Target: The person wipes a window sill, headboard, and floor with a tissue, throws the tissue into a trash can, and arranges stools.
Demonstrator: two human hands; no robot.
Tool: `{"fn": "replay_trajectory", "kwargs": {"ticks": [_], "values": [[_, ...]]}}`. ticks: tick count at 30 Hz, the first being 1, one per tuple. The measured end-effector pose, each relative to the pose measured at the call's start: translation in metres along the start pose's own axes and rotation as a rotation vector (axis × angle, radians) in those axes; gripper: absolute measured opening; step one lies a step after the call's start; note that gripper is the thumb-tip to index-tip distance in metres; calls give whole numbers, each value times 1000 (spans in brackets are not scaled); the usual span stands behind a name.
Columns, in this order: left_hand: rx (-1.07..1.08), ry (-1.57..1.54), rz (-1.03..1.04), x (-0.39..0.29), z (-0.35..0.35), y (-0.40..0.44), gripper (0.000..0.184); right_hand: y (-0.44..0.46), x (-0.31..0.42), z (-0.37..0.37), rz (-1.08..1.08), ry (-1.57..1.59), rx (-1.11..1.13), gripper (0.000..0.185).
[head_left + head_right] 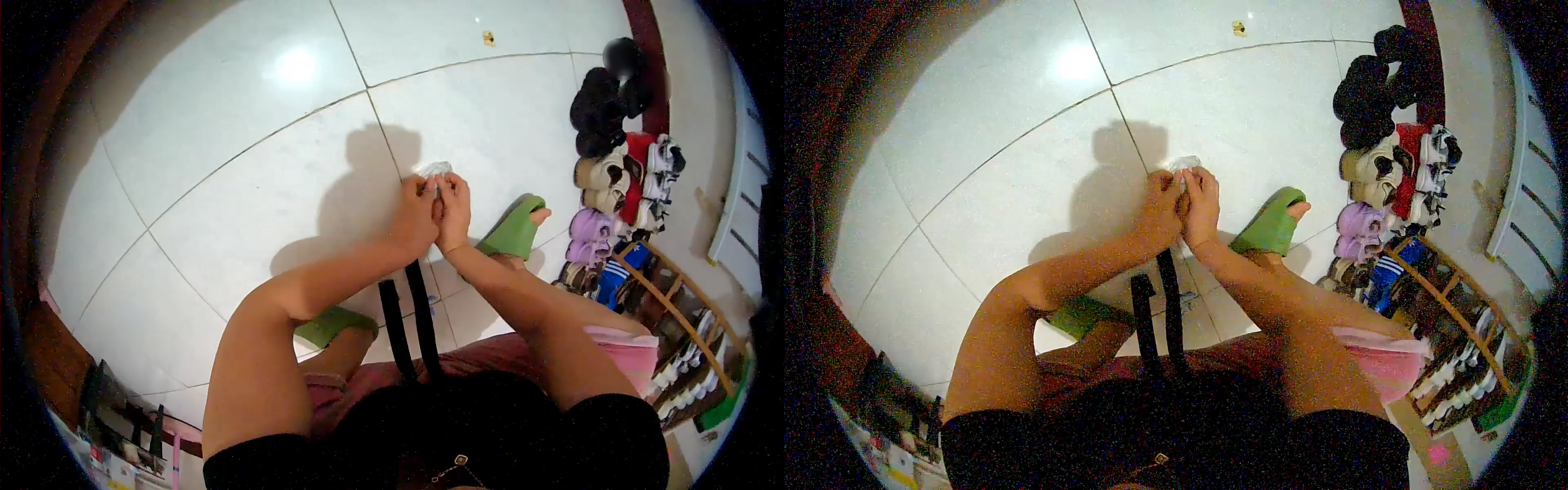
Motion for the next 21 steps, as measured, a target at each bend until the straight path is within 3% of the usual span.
{"fn": "replay_trajectory", "kwargs": {"ticks": [2,4,6,7,9,11,14,18,19,21], "values": [[-70,-295,-139,25,2,-3,41,-50,58,25,-791,-903,62,62],[-121,-356,-149,29,-2,-4,36,-58,60,24,-824,-904,73,68],[20,-264,-241,38,4,0,33,-49,50,21,-879,-944,89,64],[13,-266,-242,39,-5,7,33,-46,57,22,-901,-930,73,50],[424,-384,-432,49,10,13,40,-33,61,24,-918,-920,150,42],[391,-371,-385,39,-17,28,41,-20,77,31,-994,-935,247,23],[226,-184,-173,22,-71,53,41,18,128,33,-958,-799,151,18],[185,-262,-39,15,-147,55,38,67,188,51,-1014,-826,150,36],[194,-263,-37,8,-161,51,38,77,179,47,-1037,-883,160,33],[209,-42,-242,6,-188,31,37,77,153,37,-1029,-934,127,30]]}}
Point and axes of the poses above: each hand's wrist, its own y-axis towards the middle knuckle, its own z-axis out of the palm, x = y × z, the point moved 9 cm from there along y, towards the middle knuckle, and after that the axes turned 8 degrees about -y, right-handed, at the moved point
